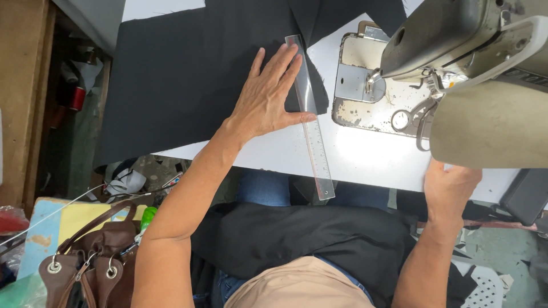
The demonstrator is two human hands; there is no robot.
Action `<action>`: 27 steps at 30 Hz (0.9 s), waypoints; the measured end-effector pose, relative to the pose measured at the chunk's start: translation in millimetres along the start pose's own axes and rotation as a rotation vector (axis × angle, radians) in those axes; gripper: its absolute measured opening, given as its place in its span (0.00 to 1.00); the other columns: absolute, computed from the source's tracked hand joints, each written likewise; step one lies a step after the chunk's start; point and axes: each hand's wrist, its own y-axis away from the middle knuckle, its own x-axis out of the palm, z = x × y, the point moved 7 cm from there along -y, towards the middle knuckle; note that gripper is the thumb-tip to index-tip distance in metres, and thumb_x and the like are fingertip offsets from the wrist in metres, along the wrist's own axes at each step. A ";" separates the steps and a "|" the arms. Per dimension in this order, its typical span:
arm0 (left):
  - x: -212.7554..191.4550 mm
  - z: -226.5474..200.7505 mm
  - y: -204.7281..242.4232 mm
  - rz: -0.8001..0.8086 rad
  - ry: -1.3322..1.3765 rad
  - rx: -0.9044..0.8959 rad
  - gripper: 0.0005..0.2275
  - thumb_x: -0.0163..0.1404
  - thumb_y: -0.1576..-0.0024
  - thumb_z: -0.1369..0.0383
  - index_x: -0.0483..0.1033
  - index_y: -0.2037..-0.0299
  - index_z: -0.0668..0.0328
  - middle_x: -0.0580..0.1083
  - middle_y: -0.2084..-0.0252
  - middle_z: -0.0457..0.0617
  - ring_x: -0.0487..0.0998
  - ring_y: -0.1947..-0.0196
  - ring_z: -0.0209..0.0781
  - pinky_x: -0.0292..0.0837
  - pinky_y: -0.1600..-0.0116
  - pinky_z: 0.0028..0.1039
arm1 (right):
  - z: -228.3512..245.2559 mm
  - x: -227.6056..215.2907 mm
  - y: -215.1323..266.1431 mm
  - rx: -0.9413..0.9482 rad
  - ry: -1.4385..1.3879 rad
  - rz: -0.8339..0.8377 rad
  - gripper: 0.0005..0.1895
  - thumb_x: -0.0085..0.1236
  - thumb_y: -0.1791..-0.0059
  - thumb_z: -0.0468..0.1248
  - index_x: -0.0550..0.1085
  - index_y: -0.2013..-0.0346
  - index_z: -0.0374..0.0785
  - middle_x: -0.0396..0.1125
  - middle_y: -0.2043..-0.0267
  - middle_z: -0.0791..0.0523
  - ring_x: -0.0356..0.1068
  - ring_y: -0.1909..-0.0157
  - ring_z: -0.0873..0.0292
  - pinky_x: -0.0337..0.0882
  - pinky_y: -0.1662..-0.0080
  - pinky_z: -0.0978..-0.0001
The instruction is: The person measures and marks a black fabric piece with a ruler and chalk, then cuts along the marked line using scissors. The person folds the fabric and measures it again before the clip ends.
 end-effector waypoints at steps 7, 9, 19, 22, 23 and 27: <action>-7.2 -4.3 1.3 -0.053 -0.026 0.040 0.52 0.63 0.39 0.34 0.57 0.22 0.74 0.55 0.19 0.64 0.55 0.18 0.61 0.43 0.19 0.60 | 46.0 -13.8 -10.1 -0.161 -0.012 -0.084 0.17 0.56 0.38 0.18 0.71 0.33 0.17 0.67 0.32 0.33 0.64 0.30 0.25 0.64 0.30 0.35; -8.3 -5.3 1.0 -0.064 -0.021 0.059 0.51 0.64 0.39 0.34 0.58 0.23 0.75 0.56 0.19 0.65 0.57 0.19 0.63 0.44 0.19 0.61 | 53.8 -9.3 -6.3 -0.299 0.035 -0.117 0.13 0.58 0.40 0.15 0.78 0.40 0.14 0.73 0.38 0.33 0.70 0.36 0.23 0.69 0.34 0.32; -12.1 -8.4 1.6 -0.062 -0.014 0.065 0.50 0.61 0.36 0.35 0.57 0.23 0.78 0.56 0.20 0.68 0.56 0.19 0.65 0.44 0.19 0.61 | 42.8 30.1 -11.1 -0.242 0.263 0.001 0.18 0.61 0.34 0.41 0.80 0.33 0.32 0.76 0.41 0.40 0.72 0.37 0.36 0.65 0.31 0.43; -11.5 -5.7 2.1 -0.076 -0.035 0.059 0.51 0.61 0.36 0.34 0.58 0.23 0.78 0.56 0.20 0.68 0.55 0.19 0.64 0.45 0.19 0.60 | 46.9 36.3 -23.1 -0.246 0.209 0.020 0.18 0.59 0.34 0.39 0.79 0.34 0.29 0.72 0.36 0.40 0.69 0.35 0.35 0.63 0.30 0.43; -9.3 -4.6 3.2 -0.077 -0.040 0.059 0.51 0.61 0.36 0.34 0.58 0.23 0.77 0.55 0.20 0.66 0.54 0.19 0.62 0.45 0.18 0.60 | 49.2 37.4 -25.9 -0.262 0.185 0.013 0.17 0.60 0.34 0.36 0.79 0.35 0.26 0.67 0.28 0.37 0.67 0.30 0.32 0.61 0.28 0.41; -5.1 -2.4 2.4 -0.041 -0.026 0.023 0.52 0.63 0.36 0.33 0.53 0.21 0.73 0.51 0.18 0.66 0.52 0.17 0.62 0.42 0.16 0.58 | 34.5 49.5 -31.6 -0.093 0.070 0.139 0.20 0.54 0.33 0.41 0.80 0.34 0.28 0.59 0.22 0.42 0.56 0.23 0.36 0.52 0.25 0.40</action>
